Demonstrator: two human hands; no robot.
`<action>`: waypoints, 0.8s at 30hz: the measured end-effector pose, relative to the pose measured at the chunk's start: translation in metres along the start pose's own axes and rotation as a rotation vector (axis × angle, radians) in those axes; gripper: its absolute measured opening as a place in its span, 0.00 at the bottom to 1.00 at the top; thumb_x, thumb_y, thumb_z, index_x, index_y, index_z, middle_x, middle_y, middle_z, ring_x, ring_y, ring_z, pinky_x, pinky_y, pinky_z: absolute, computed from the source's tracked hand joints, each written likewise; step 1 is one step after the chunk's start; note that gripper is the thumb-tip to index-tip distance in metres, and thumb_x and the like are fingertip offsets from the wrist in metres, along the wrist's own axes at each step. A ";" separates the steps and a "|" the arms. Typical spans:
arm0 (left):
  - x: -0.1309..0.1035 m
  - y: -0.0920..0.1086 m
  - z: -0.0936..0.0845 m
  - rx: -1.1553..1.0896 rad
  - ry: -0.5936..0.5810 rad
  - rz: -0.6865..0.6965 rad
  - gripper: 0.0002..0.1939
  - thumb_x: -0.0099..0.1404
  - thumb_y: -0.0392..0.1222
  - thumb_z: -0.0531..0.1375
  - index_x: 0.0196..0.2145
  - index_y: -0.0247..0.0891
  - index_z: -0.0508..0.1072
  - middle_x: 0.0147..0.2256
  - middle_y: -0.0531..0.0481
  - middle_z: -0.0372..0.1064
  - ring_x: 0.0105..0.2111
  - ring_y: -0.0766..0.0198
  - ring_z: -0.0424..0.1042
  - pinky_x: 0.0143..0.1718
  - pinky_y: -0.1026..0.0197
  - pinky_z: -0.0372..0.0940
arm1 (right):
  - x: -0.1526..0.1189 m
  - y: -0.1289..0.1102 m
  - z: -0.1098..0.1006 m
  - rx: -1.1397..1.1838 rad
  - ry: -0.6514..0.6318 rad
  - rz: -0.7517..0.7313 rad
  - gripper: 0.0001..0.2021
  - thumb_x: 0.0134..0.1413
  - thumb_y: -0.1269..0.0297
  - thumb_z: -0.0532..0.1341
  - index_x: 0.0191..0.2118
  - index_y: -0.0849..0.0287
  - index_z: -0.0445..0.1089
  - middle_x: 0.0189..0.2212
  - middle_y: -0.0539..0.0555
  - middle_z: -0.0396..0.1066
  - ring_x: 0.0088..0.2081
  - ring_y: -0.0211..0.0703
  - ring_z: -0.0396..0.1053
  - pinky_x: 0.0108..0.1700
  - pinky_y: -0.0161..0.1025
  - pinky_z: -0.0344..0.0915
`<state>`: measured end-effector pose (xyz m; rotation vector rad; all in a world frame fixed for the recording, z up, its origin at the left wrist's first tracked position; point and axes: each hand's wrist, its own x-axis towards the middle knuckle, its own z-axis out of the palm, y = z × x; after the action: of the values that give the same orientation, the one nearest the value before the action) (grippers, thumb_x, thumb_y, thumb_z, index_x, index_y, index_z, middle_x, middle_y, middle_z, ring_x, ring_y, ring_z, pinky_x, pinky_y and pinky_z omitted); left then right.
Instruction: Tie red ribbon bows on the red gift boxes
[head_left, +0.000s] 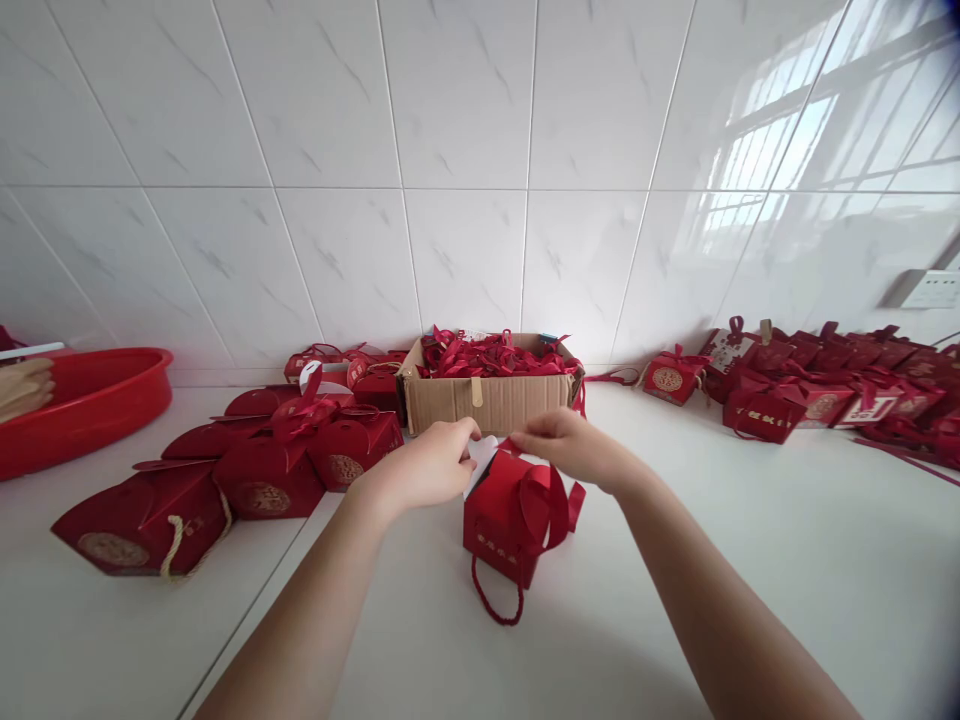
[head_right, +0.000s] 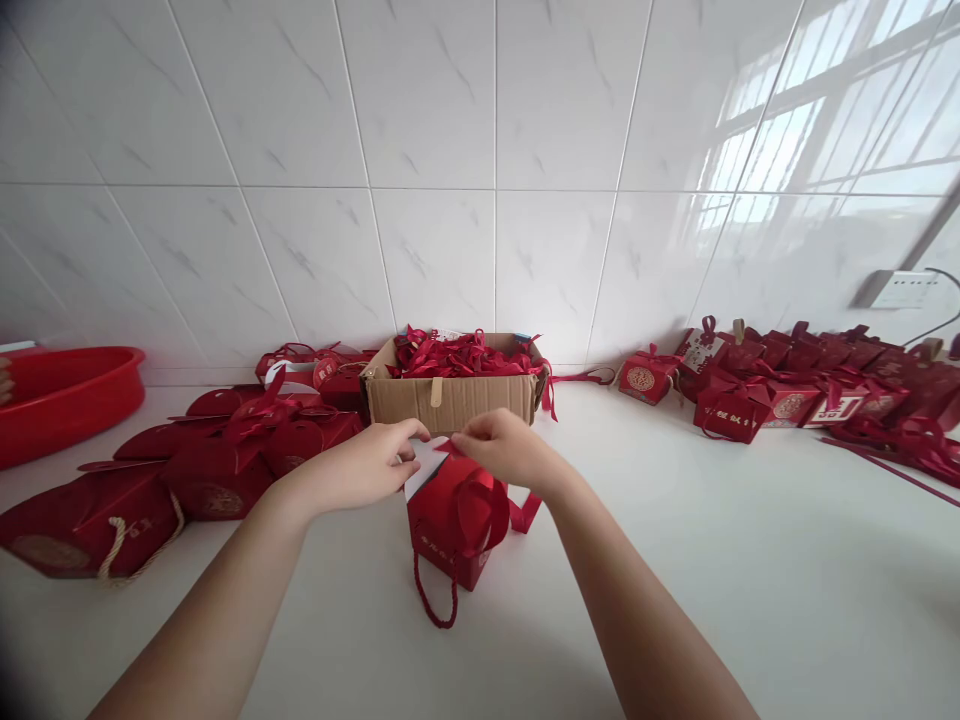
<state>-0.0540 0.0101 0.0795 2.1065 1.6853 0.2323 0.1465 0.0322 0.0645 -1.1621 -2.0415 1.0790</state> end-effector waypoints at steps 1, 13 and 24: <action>0.001 0.000 0.000 -0.008 -0.005 -0.006 0.19 0.62 0.50 0.50 0.49 0.44 0.64 0.37 0.47 0.72 0.29 0.57 0.71 0.23 0.62 0.58 | 0.005 0.004 0.006 -0.044 -0.026 0.032 0.18 0.52 0.59 0.56 0.18 0.58 0.49 0.16 0.44 0.44 0.18 0.30 0.42 0.19 0.33 0.40; 0.002 0.001 0.005 -0.087 -0.025 0.044 0.19 0.60 0.46 0.52 0.49 0.42 0.66 0.30 0.48 0.72 0.26 0.59 0.70 0.22 0.63 0.56 | 0.019 0.013 0.031 -0.113 0.076 0.013 0.16 0.51 0.62 0.53 0.17 0.58 0.48 0.16 0.45 0.46 0.20 0.32 0.44 0.21 0.33 0.44; 0.006 0.003 0.007 -0.090 0.021 0.026 0.09 0.58 0.43 0.51 0.28 0.39 0.69 0.25 0.48 0.71 0.23 0.60 0.69 0.22 0.62 0.55 | 0.018 0.011 0.035 -0.148 -0.011 -0.039 0.16 0.52 0.63 0.53 0.17 0.59 0.53 0.16 0.45 0.49 0.20 0.32 0.47 0.21 0.33 0.45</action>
<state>-0.0467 0.0140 0.0738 2.0679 1.6296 0.3330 0.1161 0.0383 0.0380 -1.1849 -2.1741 0.9300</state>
